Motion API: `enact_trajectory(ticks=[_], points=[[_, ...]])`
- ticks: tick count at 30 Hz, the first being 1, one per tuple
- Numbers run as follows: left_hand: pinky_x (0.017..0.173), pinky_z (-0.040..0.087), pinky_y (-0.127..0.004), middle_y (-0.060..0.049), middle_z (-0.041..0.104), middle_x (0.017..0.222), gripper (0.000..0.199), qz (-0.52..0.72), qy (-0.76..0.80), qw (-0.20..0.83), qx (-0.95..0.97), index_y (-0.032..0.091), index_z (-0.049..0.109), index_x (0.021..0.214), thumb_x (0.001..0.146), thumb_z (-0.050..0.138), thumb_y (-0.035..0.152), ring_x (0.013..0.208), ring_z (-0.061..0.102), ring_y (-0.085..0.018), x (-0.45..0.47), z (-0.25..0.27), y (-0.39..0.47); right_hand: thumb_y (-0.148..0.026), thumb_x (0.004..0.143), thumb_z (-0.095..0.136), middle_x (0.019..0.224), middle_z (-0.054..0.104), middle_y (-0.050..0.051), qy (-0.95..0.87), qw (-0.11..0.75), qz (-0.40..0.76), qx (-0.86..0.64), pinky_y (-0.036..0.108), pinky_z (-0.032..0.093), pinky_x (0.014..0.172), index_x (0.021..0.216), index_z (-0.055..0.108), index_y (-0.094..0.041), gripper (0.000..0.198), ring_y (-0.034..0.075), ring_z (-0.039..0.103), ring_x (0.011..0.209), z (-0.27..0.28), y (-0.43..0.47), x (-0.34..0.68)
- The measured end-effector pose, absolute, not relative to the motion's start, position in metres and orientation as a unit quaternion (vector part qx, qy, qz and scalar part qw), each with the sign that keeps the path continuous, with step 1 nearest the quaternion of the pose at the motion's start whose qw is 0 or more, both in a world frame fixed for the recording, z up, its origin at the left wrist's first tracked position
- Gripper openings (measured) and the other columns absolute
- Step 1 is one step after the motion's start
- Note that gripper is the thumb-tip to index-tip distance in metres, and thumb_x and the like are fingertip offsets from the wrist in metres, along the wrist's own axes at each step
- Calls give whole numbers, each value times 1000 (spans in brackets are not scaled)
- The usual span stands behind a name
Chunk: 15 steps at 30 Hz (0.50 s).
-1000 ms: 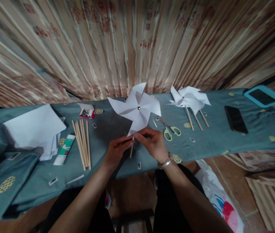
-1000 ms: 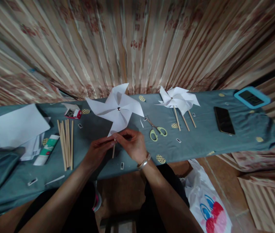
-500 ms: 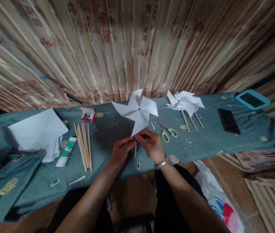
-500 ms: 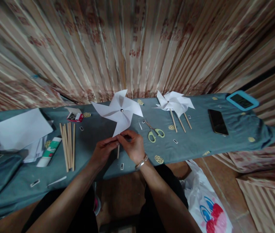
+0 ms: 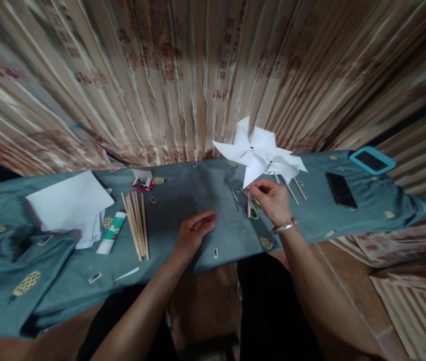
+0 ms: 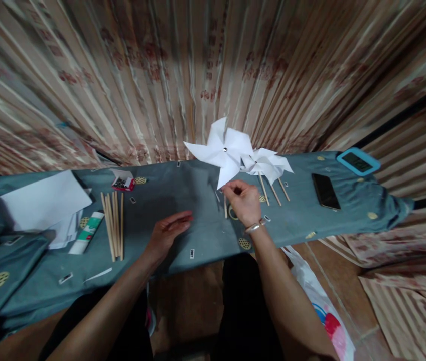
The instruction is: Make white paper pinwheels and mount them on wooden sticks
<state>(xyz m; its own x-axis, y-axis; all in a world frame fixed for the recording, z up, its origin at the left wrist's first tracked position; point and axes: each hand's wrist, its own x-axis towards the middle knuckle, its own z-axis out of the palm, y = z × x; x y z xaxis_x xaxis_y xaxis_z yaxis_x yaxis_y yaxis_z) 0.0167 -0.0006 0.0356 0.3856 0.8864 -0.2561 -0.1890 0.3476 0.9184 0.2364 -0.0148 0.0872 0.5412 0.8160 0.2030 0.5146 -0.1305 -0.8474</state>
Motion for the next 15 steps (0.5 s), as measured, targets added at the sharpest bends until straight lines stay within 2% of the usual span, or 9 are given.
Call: enact_trajectory(ticks=[2,4,7,15], points=[[88,51,-34,-6,78,90,38,375,405,714,430,20,79,93,58,85,33,89,70,-21,15,37,-1,-38,74,64,68,73,3,-465,408,84,-781,29,47,65,73,75,-17,23,18,65,64,97,-13,260],[88,51,-34,-7,78,91,37,369,404,715,435,20,79,93,59,85,34,90,70,-22,14,39,0,-39,76,64,74,76,6,-457,298,21,-838,30,48,66,79,78,-17,25,22,69,71,103,-10,284],[88,52,-35,-7,78,90,37,362,410,715,436,20,79,93,59,85,34,90,70,-22,12,41,0,-38,82,60,93,79,8,-449,122,-7,-885,29,49,68,93,79,-20,29,24,73,86,104,-6,314],[87,53,-36,-7,79,88,37,366,411,713,434,20,80,90,56,86,33,87,71,-22,9,40,2,-38,82,61,97,78,16,-419,29,-2,-908,31,48,65,96,80,-16,32,32,73,91,81,4,359]])
